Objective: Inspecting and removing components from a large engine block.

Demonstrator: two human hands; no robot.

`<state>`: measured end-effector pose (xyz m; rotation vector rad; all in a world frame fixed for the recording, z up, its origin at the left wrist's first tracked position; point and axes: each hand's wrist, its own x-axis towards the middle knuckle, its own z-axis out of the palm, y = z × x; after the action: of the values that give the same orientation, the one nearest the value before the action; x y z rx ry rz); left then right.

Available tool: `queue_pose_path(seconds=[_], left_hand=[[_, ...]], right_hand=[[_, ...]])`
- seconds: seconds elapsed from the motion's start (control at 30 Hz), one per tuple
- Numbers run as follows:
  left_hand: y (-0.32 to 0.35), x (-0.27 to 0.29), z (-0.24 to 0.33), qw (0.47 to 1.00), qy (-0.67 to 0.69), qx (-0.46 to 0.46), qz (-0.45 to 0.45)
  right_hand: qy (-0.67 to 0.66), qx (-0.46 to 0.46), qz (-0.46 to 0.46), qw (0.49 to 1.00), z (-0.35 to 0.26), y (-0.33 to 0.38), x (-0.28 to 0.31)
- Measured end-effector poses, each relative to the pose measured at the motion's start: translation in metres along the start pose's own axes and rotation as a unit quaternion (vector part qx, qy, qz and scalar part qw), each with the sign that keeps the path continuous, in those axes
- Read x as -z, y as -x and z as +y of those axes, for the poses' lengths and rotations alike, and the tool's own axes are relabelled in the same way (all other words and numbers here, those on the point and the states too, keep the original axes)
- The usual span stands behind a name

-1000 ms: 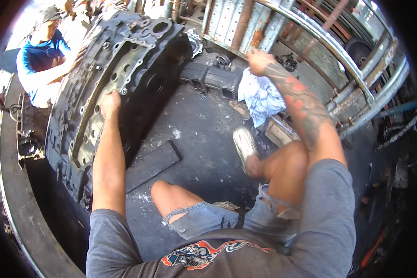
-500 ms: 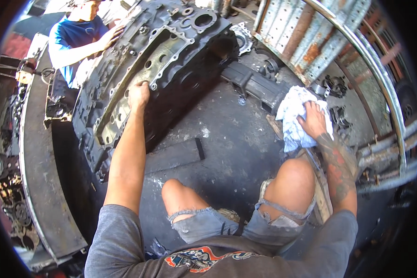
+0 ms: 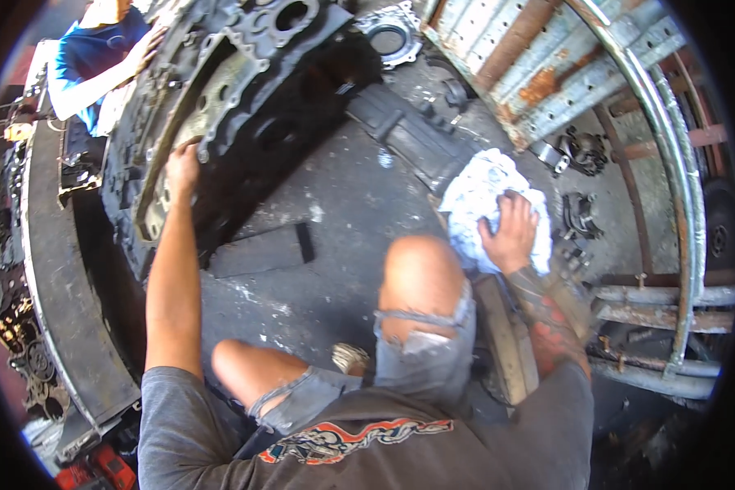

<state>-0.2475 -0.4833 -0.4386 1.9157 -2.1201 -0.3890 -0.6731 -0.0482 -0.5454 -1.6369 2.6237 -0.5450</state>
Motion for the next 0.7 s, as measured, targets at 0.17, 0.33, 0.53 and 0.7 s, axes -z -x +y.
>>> queue_pose_path(seconds=[0.17, 0.33, 0.53, 0.7], left_hand=[[-0.009, -0.001, -0.003, 1.000, -0.014, 0.002, -0.005], [-0.008, -0.003, -0.001, 0.999, -0.001, 0.028, -0.022], [-0.006, -0.012, 0.006, 0.998, -0.051, 0.030, -0.029], [-0.008, -0.004, 0.001, 0.999, -0.015, 0.014, -0.043]], right_hand=[[-0.038, 0.023, 0.034, 0.998, 0.011, 0.004, -0.007], [-0.047, 0.038, 0.047, 0.997, 0.012, 0.001, -0.001], [-0.081, -0.106, 0.048, 0.990, 0.005, -0.003, -0.008], [-0.246, -0.003, -0.052, 0.968, -0.011, -0.034, -0.025]])
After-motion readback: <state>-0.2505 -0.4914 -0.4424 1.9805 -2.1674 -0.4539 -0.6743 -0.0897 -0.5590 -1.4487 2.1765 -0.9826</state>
